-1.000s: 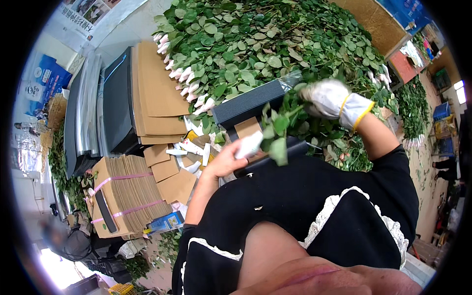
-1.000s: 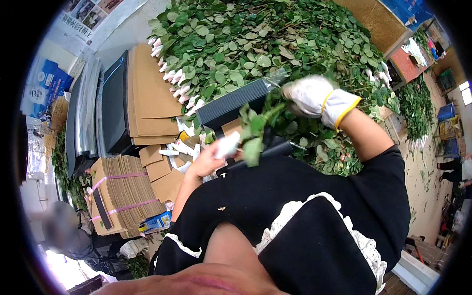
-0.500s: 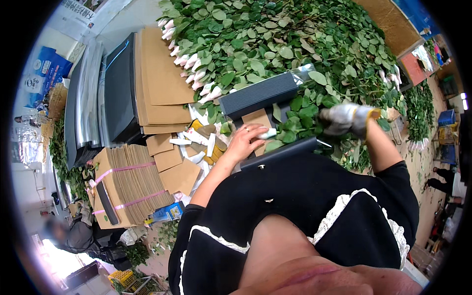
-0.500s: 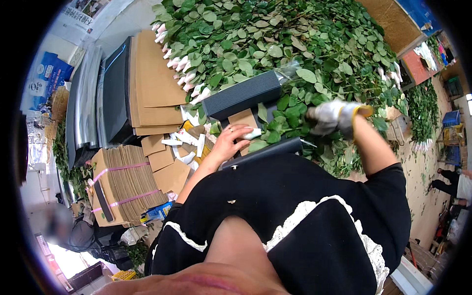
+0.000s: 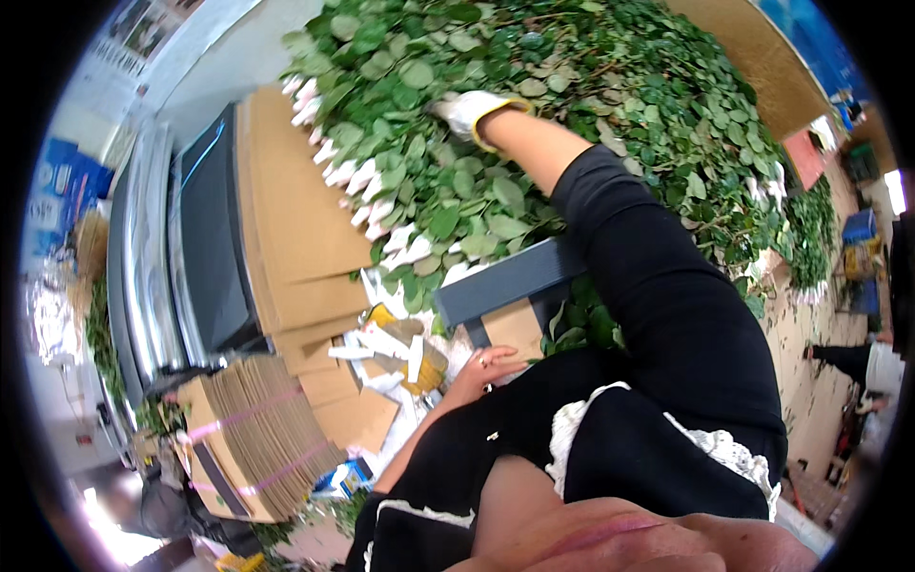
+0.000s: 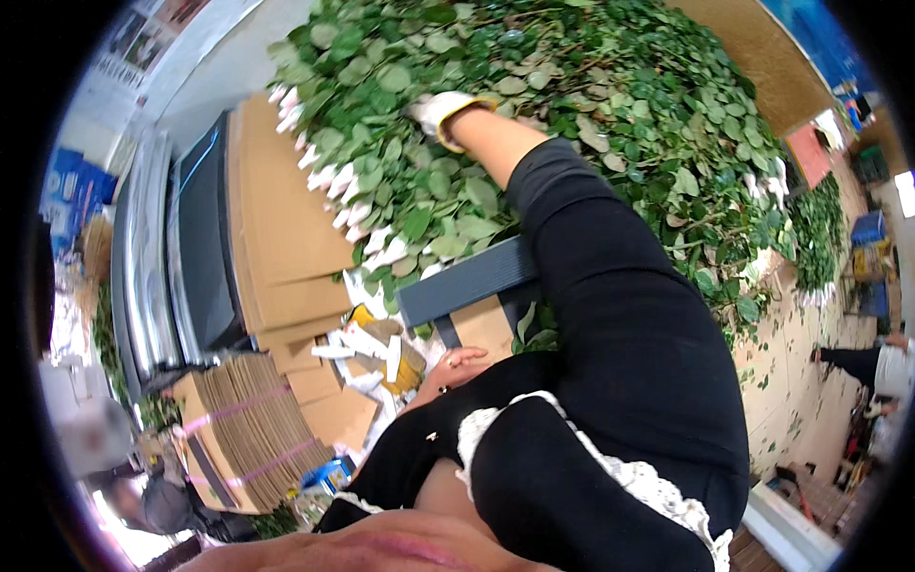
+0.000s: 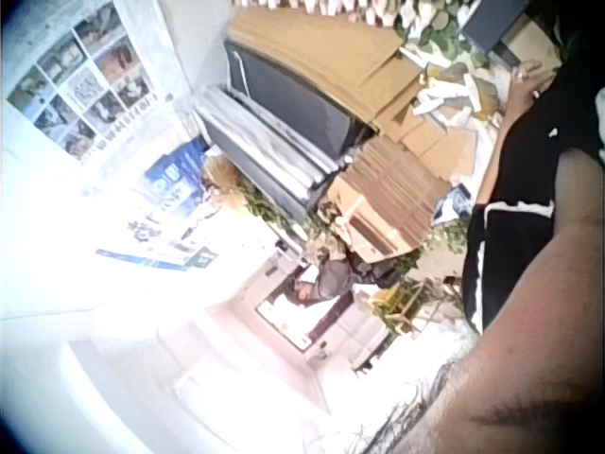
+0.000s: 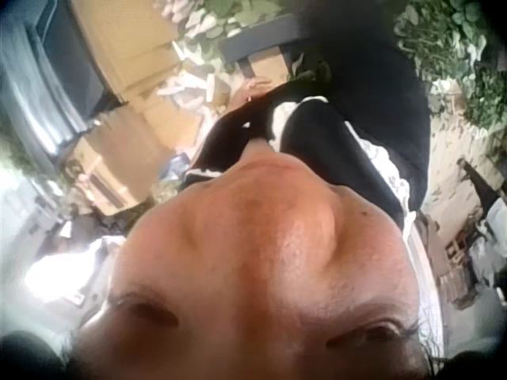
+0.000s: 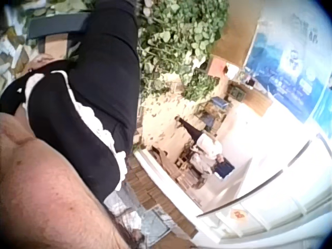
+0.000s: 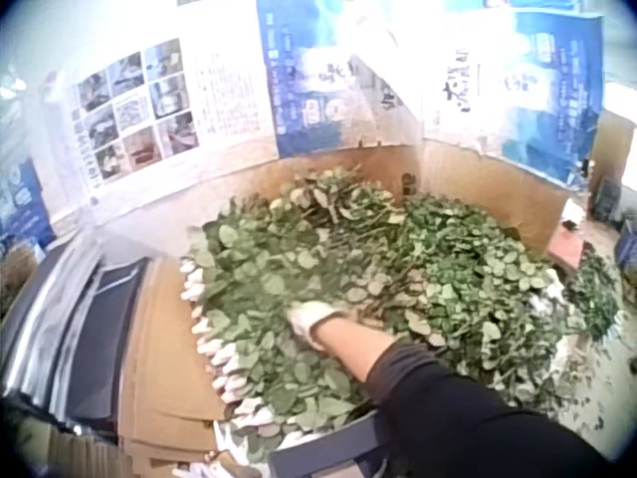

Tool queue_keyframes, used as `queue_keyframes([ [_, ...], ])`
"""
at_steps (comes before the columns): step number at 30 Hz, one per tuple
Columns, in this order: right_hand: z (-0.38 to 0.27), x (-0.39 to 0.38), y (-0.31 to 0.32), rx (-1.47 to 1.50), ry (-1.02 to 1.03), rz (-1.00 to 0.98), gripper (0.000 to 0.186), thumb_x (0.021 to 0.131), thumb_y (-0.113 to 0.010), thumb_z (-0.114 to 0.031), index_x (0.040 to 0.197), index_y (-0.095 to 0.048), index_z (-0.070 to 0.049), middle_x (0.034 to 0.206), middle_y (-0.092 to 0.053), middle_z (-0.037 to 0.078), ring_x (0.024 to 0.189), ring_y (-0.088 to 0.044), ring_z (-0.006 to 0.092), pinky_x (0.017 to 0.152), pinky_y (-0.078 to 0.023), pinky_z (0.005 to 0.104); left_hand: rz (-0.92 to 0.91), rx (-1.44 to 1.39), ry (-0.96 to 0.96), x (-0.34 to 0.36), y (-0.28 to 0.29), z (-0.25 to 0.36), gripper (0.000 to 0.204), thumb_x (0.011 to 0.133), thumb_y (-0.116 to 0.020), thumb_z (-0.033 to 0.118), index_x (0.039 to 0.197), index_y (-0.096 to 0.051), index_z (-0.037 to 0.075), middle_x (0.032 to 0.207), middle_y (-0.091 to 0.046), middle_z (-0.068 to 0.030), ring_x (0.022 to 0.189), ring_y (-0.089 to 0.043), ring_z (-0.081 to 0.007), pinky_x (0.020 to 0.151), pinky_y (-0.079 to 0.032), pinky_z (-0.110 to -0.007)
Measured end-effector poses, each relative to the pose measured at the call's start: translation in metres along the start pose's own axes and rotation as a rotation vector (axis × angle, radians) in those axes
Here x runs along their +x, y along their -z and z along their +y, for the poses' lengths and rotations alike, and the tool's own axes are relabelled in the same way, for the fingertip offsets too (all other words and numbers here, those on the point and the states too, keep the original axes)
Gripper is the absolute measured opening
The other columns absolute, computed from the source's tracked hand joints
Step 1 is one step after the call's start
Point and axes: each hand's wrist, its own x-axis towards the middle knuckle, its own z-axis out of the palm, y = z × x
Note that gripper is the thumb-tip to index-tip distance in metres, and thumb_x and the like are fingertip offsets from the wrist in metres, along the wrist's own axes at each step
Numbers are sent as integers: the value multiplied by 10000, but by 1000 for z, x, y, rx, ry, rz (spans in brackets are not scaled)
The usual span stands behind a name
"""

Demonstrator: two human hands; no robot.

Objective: The person arranges artificial flowers and greenery into a black rectangular box. They place leaves and pink roses inside, adjust the arrangement, and close the box. The person repeats this process with additional flowers and leaves.

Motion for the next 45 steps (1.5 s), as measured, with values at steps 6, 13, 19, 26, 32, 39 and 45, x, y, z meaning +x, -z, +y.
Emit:
queue_keyframes([
  [6,-38,-40,65,-271,83,-112,263,885,-497,-137,1097,-653,-135,1072,-697,104,961,-683,300,779,-547,444,151,6,30,-15,-16,-5,457,717,-728,101,1170,-695,146,1213,-564,-74,922,-532,-201,832,-444,-301],
  [13,-108,-112,145,-249,240,262,311,828,-536,-136,1137,-570,-110,748,-647,78,762,-677,281,624,-539,419,235,-8,153,6,-2,45,501,688,-700,-31,1170,-645,94,1039,-678,-62,975,-567,-266,862,-465,-348],
  [19,-71,-125,160,-567,269,601,97,865,-494,-132,856,-579,-86,690,-610,74,618,-645,205,502,-535,351,107,194,6,8,4,34,362,715,-684,1,1062,-691,102,1037,-688,-26,1015,-570,-225,938,-417,-355],
  [26,-83,-289,234,-237,67,92,63,821,-621,-152,806,-625,-90,695,-612,124,658,-640,285,570,-495,425,207,212,13,-12,-5,35,381,726,-678,13,1095,-710,102,980,-707,-15,1003,-558,-246,912,-453,-352],
  [32,-85,-379,64,-141,-17,-467,111,785,-575,-123,861,-654,-105,799,-685,137,803,-677,340,694,-541,442,329,395,-49,-8,-7,27,422,664,-773,87,1045,-746,267,1560,-145,-165,1375,-267,-378,1040,-383,-454],
  [39,-100,-290,162,115,392,-286,279,807,-678,-251,1024,-648,-80,845,-670,140,763,-666,322,649,-547,415,115,281,-28,-7,5,44,403,710,-697,57,1098,-700,168,1312,-542,-103,1182,-516,-309,990,-439,-401],
  [45,-22,-67,86,29,-4,-7,335,944,-454,-150,1247,-588,-99,1102,-665,190,930,-666,328,808,-531,399,203,111,-24,2,0,28,647,691,-755,19,1296,-540,95,1297,-571,-105,1159,-554,-328,988,-446,-407],
])
